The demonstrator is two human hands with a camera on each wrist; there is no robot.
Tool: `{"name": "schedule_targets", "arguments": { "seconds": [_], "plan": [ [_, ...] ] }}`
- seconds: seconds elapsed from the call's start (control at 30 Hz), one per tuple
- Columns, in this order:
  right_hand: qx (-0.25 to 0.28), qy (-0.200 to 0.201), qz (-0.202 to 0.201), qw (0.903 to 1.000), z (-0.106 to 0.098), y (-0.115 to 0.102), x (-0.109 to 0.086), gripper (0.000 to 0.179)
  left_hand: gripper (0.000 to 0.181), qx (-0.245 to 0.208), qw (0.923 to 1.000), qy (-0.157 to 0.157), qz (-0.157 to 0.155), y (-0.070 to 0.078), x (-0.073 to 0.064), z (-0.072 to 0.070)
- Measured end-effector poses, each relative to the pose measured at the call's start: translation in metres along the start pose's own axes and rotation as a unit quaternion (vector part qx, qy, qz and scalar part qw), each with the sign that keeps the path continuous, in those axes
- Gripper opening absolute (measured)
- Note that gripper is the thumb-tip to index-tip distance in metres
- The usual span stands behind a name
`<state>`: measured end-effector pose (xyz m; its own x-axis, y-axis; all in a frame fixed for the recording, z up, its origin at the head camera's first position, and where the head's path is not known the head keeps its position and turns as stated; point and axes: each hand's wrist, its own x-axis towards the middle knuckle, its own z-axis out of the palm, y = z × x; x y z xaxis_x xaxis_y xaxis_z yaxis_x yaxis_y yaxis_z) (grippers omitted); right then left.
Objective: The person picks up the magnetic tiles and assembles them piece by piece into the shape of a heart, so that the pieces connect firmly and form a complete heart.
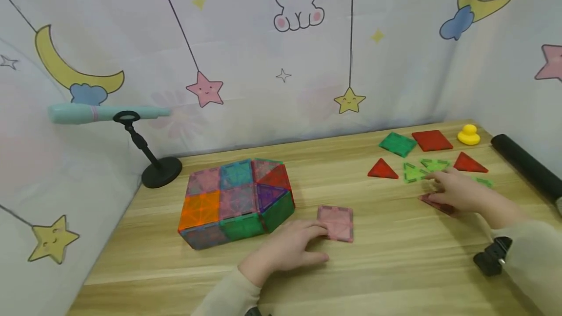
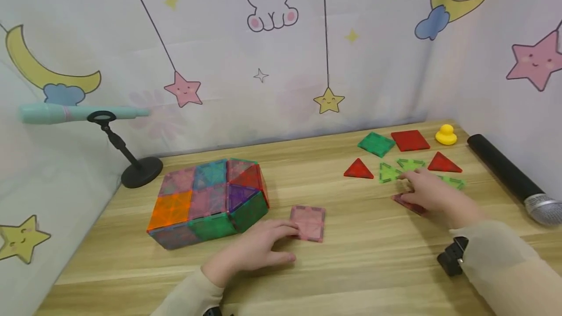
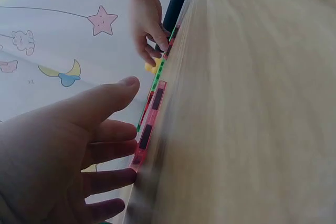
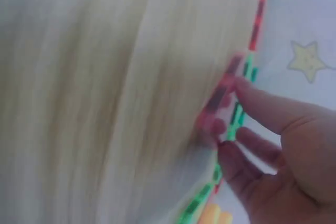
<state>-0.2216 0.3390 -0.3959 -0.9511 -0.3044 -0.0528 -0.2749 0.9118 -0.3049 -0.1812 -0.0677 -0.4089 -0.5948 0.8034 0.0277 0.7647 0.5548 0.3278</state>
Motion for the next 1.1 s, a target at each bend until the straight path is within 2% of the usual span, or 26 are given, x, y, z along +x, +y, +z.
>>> {"name": "schedule_targets", "arguments": {
  "seconds": [0.13,0.37,0.57,0.7,0.77,0.9,1.1],
  "plan": [
    [-0.008,0.011,-0.007,0.9999,0.002,-0.006,0.015,0.053,0.049,-0.028,0.9995,0.001,-0.013,-0.002,-0.002,-0.003],
    [0.013,0.011,-0.023,0.9996,0.008,-0.023,0.028,0.033,0.052,-0.043,0.9990,-0.010,-0.010,-0.004,-0.003,-0.001],
    [0.021,-0.008,-0.027,0.9994,0.004,-0.030,0.036,0.051,0.052,-0.043,0.9991,0.000,-0.009,-0.006,-0.003,-0.001],
    [0.013,-0.032,-0.038,0.9987,0.003,-0.035,0.045,0.064,0.051,-0.048,0.9987,-0.005,-0.016,-0.006,-0.003,0.001],
    [0.007,-0.023,-0.048,0.9985,0.006,-0.041,0.047,0.068,0.050,-0.047,0.9988,-0.004,-0.015,-0.007,-0.003,0.001],
    [-0.008,0.022,-0.066,0.9976,0.014,-0.050,0.047,0.070,0.050,-0.045,0.9989,0.000,-0.010,-0.007,-0.002,0.002],
    [-0.007,0.009,-0.041,0.9991,0.019,-0.049,0.048,0.075,0.057,-0.036,0.9987,-0.002,-0.035,-0.005,0.001,0.003]
  ]
}}
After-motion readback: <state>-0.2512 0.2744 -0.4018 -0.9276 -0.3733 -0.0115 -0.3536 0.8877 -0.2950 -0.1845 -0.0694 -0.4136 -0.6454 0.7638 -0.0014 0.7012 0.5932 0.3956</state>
